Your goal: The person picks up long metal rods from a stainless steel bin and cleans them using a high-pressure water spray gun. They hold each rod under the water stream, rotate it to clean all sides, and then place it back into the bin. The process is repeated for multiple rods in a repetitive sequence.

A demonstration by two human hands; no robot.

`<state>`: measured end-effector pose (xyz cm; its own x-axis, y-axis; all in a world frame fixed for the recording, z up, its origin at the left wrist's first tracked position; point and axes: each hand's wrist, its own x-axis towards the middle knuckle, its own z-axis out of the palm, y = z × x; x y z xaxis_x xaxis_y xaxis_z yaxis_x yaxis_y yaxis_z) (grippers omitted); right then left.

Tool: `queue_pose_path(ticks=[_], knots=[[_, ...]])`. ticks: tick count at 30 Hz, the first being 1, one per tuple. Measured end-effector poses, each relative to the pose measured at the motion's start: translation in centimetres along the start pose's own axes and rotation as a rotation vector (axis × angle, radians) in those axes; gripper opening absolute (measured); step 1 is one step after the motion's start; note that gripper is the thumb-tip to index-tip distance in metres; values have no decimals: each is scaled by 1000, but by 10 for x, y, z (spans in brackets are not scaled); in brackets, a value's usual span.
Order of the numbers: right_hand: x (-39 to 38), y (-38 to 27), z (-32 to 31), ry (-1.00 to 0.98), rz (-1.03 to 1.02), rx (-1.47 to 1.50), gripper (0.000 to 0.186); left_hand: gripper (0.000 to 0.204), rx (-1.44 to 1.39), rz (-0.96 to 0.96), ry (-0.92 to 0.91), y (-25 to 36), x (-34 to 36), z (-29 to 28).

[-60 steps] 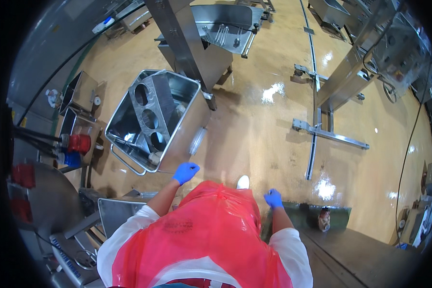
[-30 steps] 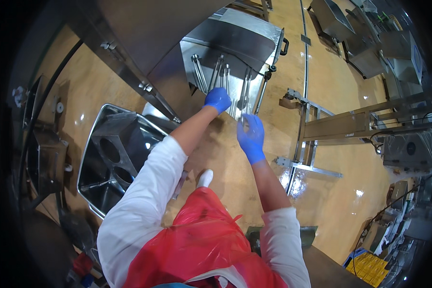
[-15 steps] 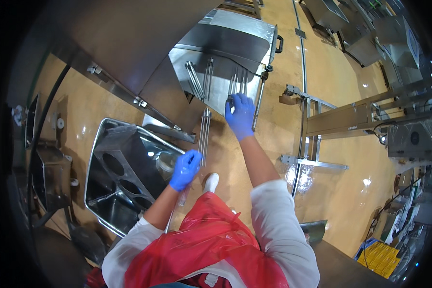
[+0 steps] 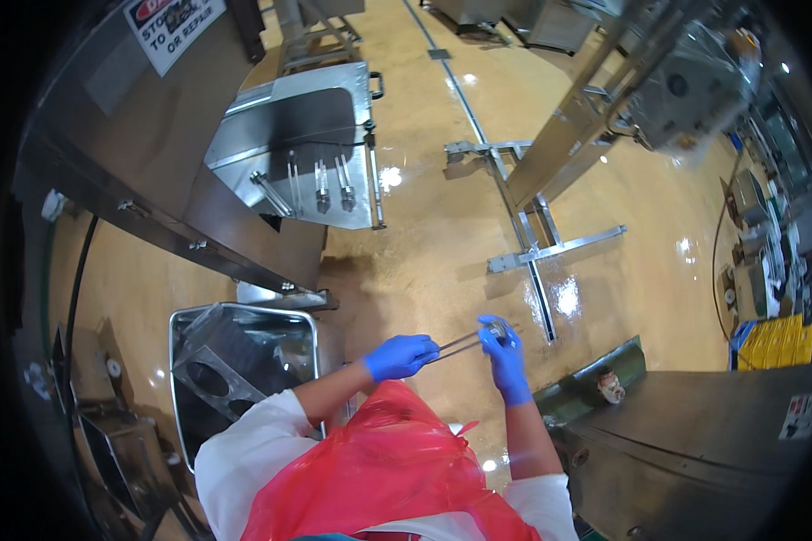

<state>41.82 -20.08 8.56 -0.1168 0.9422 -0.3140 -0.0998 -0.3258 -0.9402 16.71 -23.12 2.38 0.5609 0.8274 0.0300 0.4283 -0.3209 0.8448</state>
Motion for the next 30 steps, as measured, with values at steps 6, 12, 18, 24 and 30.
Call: queue_pose_path(ticks=[6, 12, 18, 24, 30], knots=[[-190, 45, -116, 434, -153, -158, 35, 62, 298, 429, 118, 127, 60, 112], [-397, 109, -195, 717, -420, -267, 43, 61, -104, 480, -793, 249, 58, 352], [-548, 158, -252, 1167, -402, 243, 33, 57, -327, 446, -1139, 356, 11, 506], [-665, 199, -323, 1653, -586, 494, 22, 77, -147, 920, -1156, 467, -9, 647], [-760, 259, -422, 1927, -330, 320, 24, 52, 41, 1231, -1084, 578, 22, 769]])
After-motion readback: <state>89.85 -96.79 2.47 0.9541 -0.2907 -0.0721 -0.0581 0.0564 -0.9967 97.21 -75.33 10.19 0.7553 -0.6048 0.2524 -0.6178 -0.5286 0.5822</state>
